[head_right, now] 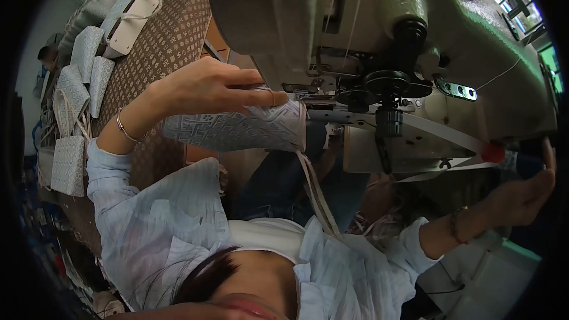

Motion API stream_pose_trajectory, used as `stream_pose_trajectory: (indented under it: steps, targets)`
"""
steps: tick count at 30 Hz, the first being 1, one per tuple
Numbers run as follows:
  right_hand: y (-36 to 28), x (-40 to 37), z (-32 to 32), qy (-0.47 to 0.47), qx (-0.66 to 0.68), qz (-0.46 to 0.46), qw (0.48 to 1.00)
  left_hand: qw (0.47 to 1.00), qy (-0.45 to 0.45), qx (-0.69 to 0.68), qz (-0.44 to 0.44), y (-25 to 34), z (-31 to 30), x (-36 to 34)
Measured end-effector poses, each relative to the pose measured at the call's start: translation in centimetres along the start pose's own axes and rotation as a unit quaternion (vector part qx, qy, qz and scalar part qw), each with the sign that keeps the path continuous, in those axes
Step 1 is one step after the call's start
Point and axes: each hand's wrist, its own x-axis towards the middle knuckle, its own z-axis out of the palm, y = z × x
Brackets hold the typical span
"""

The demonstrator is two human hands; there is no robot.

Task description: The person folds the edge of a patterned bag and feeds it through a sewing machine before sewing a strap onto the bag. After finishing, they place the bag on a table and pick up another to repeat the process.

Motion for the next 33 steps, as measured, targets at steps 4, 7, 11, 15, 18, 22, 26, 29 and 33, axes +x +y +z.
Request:
stream_pose_trajectory:
  steps: [4,7,11,15,18,22,26,29,33]
  targets:
    - [1.7,-4.0,2.0,0.021,0.033,-0.047,0.998,1.0,-0.001,-0.005,-0.003,0.2,-0.4,-0.1]
    - [0.1,-5.0,2.5,0.058,0.068,0.015,0.996,0.997,-0.057,-0.033,-0.033,0.4,-0.4,-0.5]
    - [-0.2,-4.5,2.2,0.041,0.077,0.007,0.996,0.998,-0.047,-0.019,-0.031,0.7,-0.4,-0.5]
    - [-0.5,-4.4,2.0,0.03,0.08,0.013,0.996,0.998,-0.048,-0.022,-0.033,0.7,-0.4,-0.6]
    - [-1.2,-3.9,2.0,0.038,0.103,0.018,0.994,0.999,-0.028,-0.027,-0.025,0.5,0.1,-0.9]
    - [0.0,-2.1,1.3,0.025,0.082,-0.049,0.995,0.998,-0.047,-0.034,-0.038,0.9,-0.2,-0.7]
    - [2.2,2.5,0.0,0.115,0.053,-0.045,0.991,0.998,-0.033,-0.041,-0.032,0.9,-0.3,-0.6]
    - [6.2,7.9,-0.5,0.168,0.019,-0.017,0.985,0.998,-0.035,-0.042,-0.034,0.9,-0.1,-0.6]
    - [14.7,14.5,1.1,0.103,-0.024,0.041,0.994,0.998,-0.041,-0.043,-0.038,0.9,-0.2,-0.6]
